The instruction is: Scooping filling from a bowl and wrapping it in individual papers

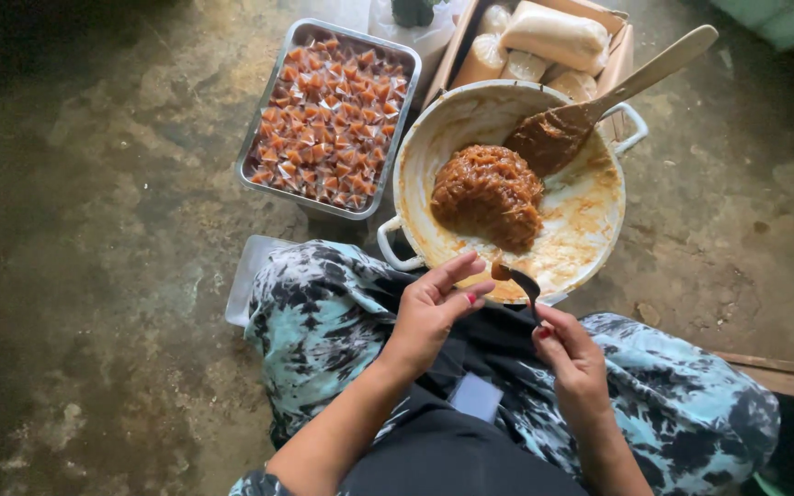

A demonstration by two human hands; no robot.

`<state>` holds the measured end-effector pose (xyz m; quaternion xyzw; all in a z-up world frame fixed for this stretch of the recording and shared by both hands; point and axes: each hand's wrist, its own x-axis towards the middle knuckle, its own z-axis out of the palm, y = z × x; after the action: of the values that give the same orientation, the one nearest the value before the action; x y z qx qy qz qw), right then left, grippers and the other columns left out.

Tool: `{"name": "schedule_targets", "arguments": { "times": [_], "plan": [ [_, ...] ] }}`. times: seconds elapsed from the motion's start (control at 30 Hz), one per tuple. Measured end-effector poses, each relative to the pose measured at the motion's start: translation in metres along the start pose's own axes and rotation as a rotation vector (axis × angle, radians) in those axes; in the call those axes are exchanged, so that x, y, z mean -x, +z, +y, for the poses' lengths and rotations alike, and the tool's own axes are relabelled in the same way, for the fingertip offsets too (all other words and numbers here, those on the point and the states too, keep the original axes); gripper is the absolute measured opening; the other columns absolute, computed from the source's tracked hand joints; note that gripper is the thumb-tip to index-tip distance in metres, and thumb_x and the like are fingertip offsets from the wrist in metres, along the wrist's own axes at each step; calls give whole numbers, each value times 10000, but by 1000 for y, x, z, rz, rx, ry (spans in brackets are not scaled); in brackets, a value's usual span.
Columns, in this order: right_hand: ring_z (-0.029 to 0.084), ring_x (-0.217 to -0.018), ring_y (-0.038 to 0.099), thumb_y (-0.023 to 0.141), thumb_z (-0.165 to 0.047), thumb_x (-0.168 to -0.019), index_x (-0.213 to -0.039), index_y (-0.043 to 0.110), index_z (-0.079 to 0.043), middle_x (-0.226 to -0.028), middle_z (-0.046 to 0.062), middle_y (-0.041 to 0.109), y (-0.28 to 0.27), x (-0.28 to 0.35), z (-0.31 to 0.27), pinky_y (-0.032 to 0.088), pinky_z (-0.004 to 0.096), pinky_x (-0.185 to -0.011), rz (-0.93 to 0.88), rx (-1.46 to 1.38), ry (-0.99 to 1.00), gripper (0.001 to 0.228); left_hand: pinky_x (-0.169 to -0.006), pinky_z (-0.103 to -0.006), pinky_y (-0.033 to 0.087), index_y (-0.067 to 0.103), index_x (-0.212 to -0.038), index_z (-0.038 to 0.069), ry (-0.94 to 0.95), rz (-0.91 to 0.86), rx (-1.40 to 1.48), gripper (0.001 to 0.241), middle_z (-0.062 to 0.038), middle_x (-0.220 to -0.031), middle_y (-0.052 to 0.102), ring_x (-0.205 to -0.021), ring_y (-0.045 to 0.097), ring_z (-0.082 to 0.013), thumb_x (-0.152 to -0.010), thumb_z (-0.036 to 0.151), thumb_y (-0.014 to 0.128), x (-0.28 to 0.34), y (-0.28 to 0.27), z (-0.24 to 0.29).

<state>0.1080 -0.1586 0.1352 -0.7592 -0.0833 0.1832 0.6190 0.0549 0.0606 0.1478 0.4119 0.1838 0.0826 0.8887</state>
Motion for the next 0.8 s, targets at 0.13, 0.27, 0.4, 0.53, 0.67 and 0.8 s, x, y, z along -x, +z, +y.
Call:
{"name": "schedule_targets", "arguments": {
  "times": [0.13,0.27,0.4,0.53,0.67,0.8],
  "plan": [
    [92,-876,553,611,-78,-991,-1312,686,-28,-1031,46,666,2,0,8,458,216,-844,2,28,-56,333,-951,-320,586,520,-1464,10,-87,18,101,593,-270,-1359,635,-1158,709,-294,-890,0,669,4,12,10],
    [145,-1000,581,590,-84,-1011,-1290,680,-22,-1137,76,658,5,-1,10,441,254,-938,-54,140,-277,300,-976,-372,581,454,-1527,44,-150,-22,301,696,-223,-1293,680,-1172,686,-272,-871,-18,677,6,13,8],
    [121,-776,459,569,-5,-1017,-1293,669,-49,-891,24,515,11,2,9,393,230,-730,-106,110,-407,297,-984,-404,584,465,-1508,38,-168,20,453,716,-219,-1159,718,-1059,707,-261,-828,-128,616,8,17,9],
    [136,-853,513,575,9,-1009,-1284,670,-33,-981,58,595,10,5,26,435,230,-828,-83,100,-428,295,-967,-395,591,502,-1473,44,-188,59,489,722,-248,-1155,707,-1055,701,-274,-787,-154,607,10,22,12],
    [154,-835,504,556,41,-1001,-1285,665,-30,-922,60,549,11,7,25,429,246,-779,-99,56,-436,312,-933,-371,605,526,-1440,31,-187,82,507,709,-220,-1116,703,-1023,697,-244,-764,-176,582,12,25,18],
    [174,-823,498,537,50,-1007,-1306,650,-22,-899,67,533,12,9,22,429,283,-751,-106,53,-443,328,-932,-375,605,539,-1437,20,-202,107,490,696,-203,-1099,708,-1009,699,-233,-770,-177,564,13,27,22]
  ]
}}
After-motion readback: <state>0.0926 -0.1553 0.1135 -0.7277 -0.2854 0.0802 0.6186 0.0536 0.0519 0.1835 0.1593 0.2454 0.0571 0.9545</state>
